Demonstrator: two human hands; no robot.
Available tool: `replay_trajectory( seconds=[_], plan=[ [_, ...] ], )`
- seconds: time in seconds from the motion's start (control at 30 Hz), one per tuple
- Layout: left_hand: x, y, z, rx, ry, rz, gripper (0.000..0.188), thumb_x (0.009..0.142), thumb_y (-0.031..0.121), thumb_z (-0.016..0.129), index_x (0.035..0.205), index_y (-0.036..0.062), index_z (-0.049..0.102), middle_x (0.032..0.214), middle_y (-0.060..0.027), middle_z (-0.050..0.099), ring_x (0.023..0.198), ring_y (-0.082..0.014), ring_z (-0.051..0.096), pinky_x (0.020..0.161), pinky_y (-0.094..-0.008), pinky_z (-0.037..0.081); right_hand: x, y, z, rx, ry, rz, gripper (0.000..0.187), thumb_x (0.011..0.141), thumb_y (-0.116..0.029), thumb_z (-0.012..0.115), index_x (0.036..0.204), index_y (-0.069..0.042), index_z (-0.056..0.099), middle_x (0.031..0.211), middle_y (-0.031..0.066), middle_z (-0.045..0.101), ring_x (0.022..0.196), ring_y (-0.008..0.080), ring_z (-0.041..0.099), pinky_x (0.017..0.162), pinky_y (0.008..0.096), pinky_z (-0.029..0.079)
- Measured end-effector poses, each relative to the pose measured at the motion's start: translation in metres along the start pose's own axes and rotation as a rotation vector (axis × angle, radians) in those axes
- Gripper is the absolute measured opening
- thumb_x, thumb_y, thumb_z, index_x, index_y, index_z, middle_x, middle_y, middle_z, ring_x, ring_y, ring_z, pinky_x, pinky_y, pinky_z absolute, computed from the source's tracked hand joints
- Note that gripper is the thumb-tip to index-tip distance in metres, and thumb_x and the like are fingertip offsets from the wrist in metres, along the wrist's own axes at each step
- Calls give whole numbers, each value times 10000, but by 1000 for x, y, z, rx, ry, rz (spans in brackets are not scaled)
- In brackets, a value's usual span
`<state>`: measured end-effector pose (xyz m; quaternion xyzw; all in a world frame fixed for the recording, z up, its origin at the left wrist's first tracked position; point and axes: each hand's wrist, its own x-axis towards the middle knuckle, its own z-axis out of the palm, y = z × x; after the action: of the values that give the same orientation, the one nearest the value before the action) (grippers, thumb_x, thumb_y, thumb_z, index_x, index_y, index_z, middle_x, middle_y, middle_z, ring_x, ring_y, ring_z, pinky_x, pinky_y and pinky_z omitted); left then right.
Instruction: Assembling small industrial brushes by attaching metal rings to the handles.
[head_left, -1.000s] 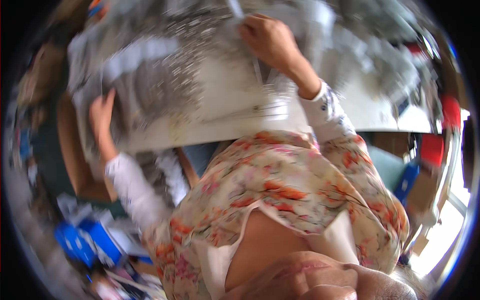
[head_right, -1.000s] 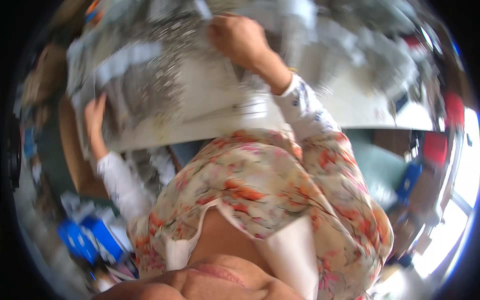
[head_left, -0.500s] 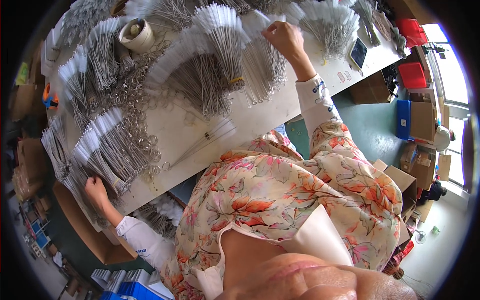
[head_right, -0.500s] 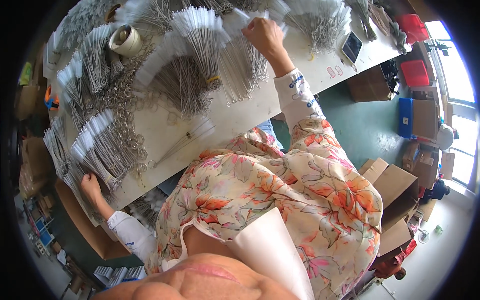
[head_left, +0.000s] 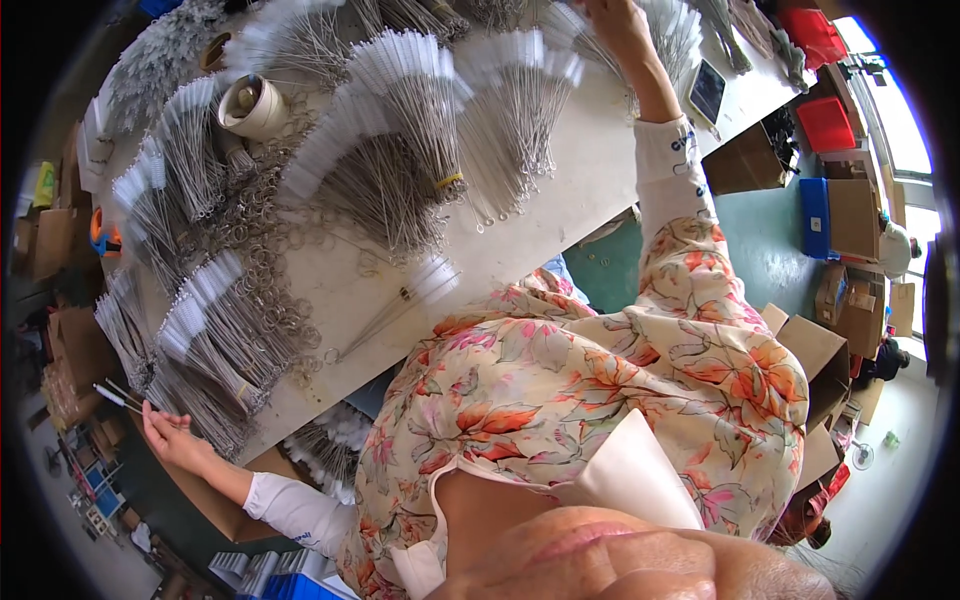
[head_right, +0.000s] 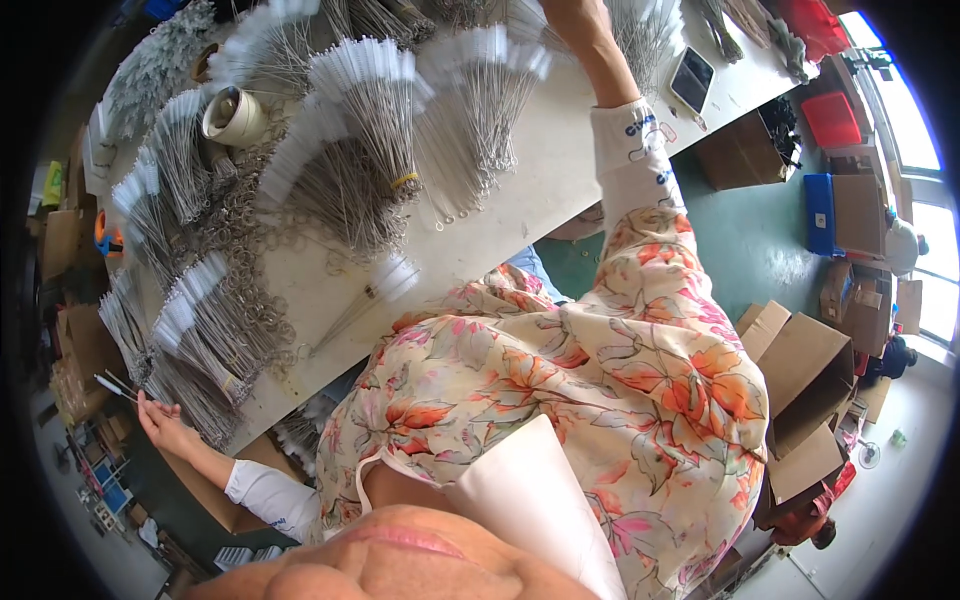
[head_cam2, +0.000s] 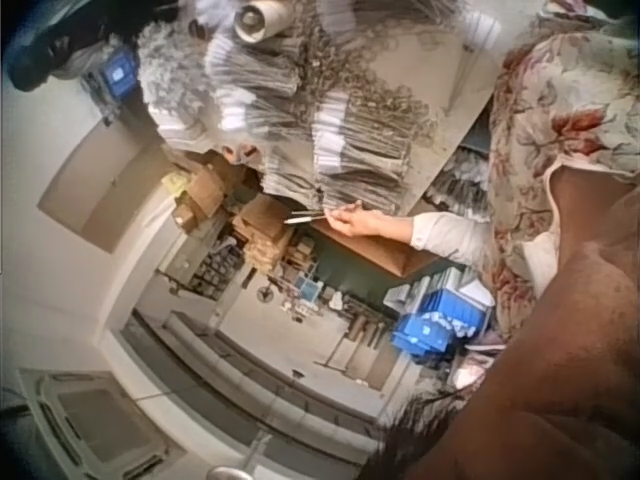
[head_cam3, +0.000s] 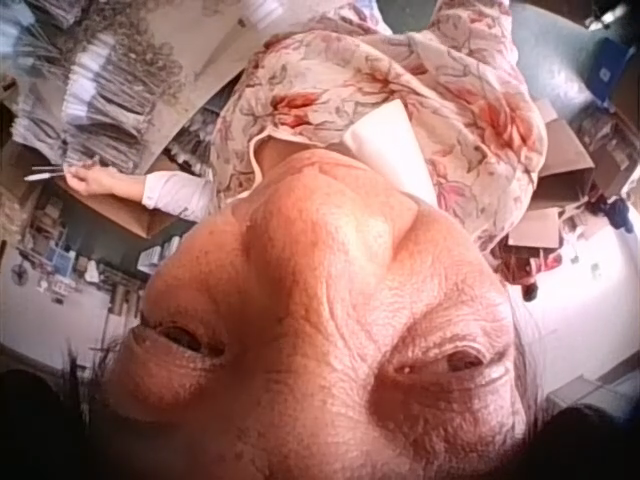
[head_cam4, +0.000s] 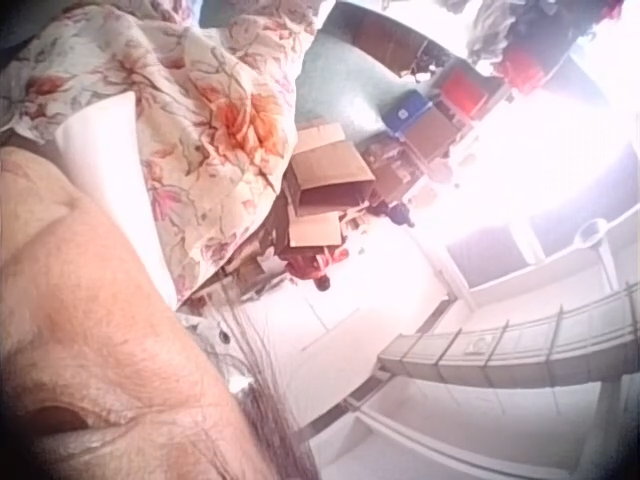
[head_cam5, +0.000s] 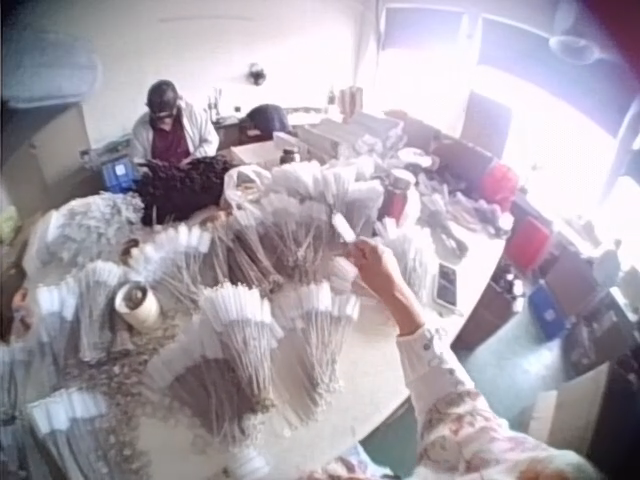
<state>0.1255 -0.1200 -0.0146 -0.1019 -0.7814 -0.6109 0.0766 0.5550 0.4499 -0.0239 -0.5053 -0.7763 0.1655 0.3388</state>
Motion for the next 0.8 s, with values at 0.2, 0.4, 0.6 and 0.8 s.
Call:
replay_trajectory(
  seconds=[0.2,0.4,0.6,0.8],
  plan=[
    [-22,-5,27,-157,-258,-195,318,927,254,505,1102,-1,580,727,41,445,495,6,311,403,-152,214,1,57,24,-590,-110,-31,201,782,-316,567,904,-193,668,917,74,657,848,273,630,740,410,479],
    [-58,32,59,-396,-391,-164,315,937,202,473,1044,-73,583,738,7,480,598,-43,375,503,-170,293,7,-22,-14,-274,381,-335,160,885,-214,476,863,-91,576,814,70,565,740,186,543,654,319,446],
    [-161,97,146,-224,-690,163,276,919,84,464,1167,-9,542,717,15,517,526,-15,403,447,-159,330,-115,-194,50,1343,-629,-442,259,829,115,345,974,24,539,1008,129,581,860,236,613,799,342,512],
    [-157,65,177,-124,-453,703,63,878,-2,510,926,-18,547,890,-81,561,666,-152,576,623,-268,477,-201,-258,55,1333,-815,-458,335,847,-198,613,1128,-35,534,1177,134,488,1089,212,470,920,335,383]
  ],
)
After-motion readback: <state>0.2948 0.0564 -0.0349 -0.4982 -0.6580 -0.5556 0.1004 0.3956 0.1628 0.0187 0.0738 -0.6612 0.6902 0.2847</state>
